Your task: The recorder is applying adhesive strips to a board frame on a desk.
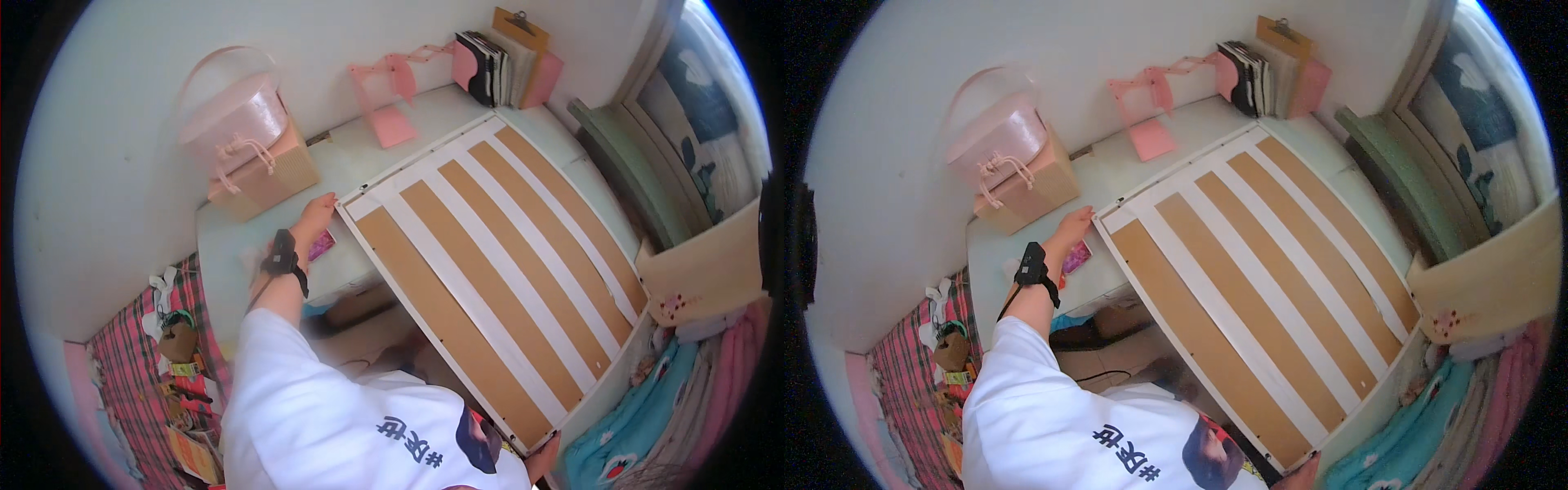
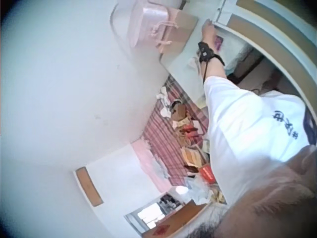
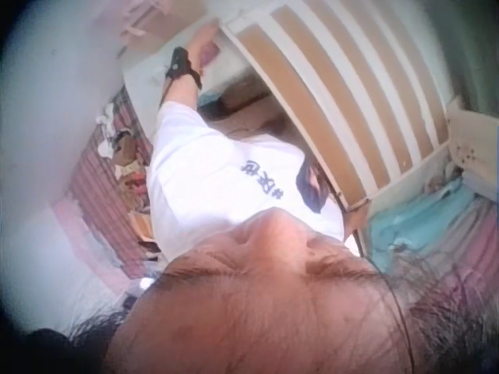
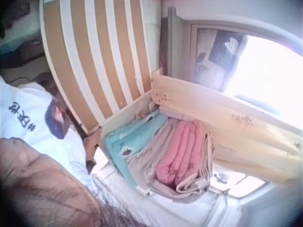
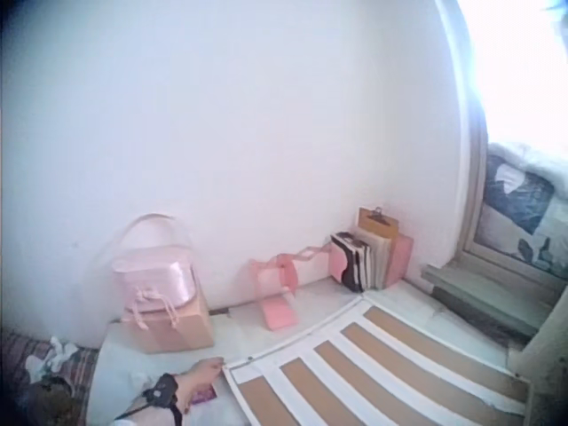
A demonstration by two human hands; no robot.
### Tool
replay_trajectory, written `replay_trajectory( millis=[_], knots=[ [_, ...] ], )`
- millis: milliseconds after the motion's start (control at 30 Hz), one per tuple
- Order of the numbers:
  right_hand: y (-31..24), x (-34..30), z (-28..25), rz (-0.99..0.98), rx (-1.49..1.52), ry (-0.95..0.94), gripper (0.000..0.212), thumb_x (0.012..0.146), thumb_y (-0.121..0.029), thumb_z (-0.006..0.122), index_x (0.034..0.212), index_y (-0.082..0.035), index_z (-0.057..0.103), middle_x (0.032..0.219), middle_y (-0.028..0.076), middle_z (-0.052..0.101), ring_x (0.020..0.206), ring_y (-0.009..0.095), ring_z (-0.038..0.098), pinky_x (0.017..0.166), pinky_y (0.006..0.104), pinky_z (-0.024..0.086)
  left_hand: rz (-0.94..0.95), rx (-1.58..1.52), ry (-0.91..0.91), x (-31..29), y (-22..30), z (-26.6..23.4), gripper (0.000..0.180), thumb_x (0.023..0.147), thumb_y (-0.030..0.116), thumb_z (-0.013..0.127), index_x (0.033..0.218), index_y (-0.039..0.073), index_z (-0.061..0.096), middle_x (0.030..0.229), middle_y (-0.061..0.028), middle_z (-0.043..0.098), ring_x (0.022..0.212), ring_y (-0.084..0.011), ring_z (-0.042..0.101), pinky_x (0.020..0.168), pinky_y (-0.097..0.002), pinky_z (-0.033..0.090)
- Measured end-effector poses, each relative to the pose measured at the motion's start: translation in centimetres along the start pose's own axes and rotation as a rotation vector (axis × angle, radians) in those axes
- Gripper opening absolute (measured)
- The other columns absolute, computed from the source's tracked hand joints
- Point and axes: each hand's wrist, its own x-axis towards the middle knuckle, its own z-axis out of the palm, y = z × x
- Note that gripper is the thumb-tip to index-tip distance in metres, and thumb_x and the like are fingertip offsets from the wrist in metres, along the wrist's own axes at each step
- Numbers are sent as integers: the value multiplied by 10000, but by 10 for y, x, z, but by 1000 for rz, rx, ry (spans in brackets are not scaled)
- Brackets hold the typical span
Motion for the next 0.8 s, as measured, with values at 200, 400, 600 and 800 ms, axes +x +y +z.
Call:
replay_trajectory(
  millis=[200, 400, 600, 800],
  knots=[
    [-92, -27, 35, 148, 317, 26, 466, 946, -228, 415, 1318, 50, 365, 1307, 163, 434, 1187, 232, 431, 1003, 328, 319, 282, 333, 12, 20, -15, 5, 278, 784, 49, 439, 1027, -5, 564, 996, -242, 590, 961, -400, 545, 819, -403, 433],
    [-65, -26, 17, 132, 518, -87, 451, 928, -148, 432, 1312, 76, 354, 1286, 174, 449, 1138, 224, 473, 975, 323, 356, 180, 536, 70, 15, -14, 11, 426, 771, 34, 426, 1194, 1, 465, 1112, -263, 547, 1078, -402, 503, 899, -412, 404],
    [-51, -60, 29, 101, 422, 177, 447, 928, -156, 443, 1315, 55, 362, 1292, 171, 445, 1165, 224, 450, 987, 328, 350, 212, -17, 348, -39, -29, 60, 538, 804, 60, 515, 1305, -34, 342, 1204, -184, 520, 1099, -260, 514, 920, -317, 397],
    [-66, -103, 32, 355, 504, 211, 409, 918, -190, 487, 1277, -7, 417, 1157, 102, 516, 1022, 169, 501, 877, 295, 407, -84, -425, -33, -184, 26, 109, 350, 828, 80, 545, 1160, 16, 455, 981, -66, 541, 848, -155, 523, 737, -296, 446]
  ],
)
